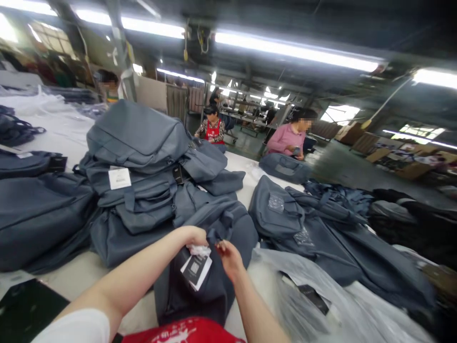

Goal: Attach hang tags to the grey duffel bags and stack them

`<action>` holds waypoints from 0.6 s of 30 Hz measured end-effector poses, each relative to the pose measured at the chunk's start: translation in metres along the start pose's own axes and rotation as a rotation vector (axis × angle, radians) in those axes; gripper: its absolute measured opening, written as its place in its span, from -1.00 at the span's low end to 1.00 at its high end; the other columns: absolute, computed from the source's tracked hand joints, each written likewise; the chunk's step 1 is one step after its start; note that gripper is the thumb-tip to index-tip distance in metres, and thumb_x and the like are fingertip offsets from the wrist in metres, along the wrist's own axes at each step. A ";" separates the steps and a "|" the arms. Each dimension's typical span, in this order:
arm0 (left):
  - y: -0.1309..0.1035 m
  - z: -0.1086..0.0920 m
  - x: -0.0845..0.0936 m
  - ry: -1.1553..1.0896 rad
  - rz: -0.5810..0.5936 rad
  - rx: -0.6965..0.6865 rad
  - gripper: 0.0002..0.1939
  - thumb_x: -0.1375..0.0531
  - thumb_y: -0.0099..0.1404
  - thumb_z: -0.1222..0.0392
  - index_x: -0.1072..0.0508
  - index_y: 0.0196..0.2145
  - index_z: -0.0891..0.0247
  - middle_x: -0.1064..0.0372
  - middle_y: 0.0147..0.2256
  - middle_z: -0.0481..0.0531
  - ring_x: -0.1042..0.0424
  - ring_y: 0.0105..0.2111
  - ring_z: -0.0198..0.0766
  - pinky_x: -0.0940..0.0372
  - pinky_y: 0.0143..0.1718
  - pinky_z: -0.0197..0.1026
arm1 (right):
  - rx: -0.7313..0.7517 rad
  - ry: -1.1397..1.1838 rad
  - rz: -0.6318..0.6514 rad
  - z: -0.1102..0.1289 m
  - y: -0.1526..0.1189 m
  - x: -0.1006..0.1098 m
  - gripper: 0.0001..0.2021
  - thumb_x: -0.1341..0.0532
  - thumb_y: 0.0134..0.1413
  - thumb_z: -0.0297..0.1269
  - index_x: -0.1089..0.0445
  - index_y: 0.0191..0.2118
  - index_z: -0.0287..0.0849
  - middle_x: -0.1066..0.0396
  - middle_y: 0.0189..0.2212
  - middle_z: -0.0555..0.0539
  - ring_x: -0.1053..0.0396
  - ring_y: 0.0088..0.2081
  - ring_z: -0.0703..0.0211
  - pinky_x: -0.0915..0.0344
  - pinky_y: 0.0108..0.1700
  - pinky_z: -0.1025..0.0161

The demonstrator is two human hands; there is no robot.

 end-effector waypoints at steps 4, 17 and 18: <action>0.001 0.016 -0.009 -0.085 0.108 0.120 -0.86 -0.33 0.01 0.21 -0.45 -0.53 0.31 -0.36 -0.65 -0.05 -0.36 -0.61 -0.26 -0.22 -0.54 -0.27 | -0.020 0.065 0.019 0.025 0.000 -0.005 -0.63 -0.20 -0.03 -0.07 -0.16 -0.68 -0.12 0.02 -0.73 0.10 -0.29 -0.43 0.16 -0.26 -0.12 0.16; -0.018 0.024 -0.013 -0.355 0.098 0.137 -0.82 -0.24 -0.07 0.22 -0.51 -0.43 0.32 -0.47 -0.50 0.05 -0.34 -0.62 -0.34 -0.17 -0.65 -0.36 | -0.139 0.067 0.180 0.023 -0.018 0.023 -0.71 -0.19 0.09 -0.11 -0.50 -0.19 -0.20 0.19 -0.79 0.24 0.25 -0.69 0.41 -0.17 -0.39 0.31; -0.018 0.025 -0.013 -0.345 0.072 0.137 -0.84 -0.23 -0.05 0.23 -0.51 -0.45 0.33 -0.46 -0.51 0.04 -0.33 -0.63 -0.34 -0.16 -0.65 -0.36 | -0.136 0.000 0.235 0.025 -0.022 0.020 -0.67 -0.18 0.10 -0.10 -0.48 -0.12 -0.21 0.12 -0.78 0.22 0.20 -0.68 0.41 -0.16 -0.38 0.30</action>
Point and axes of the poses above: each hand's wrist, its own y-axis towards the middle knuckle, its own x-axis out of the back of the hand, z = x × y, the point moved 2 cm from there along y, towards the middle knuckle
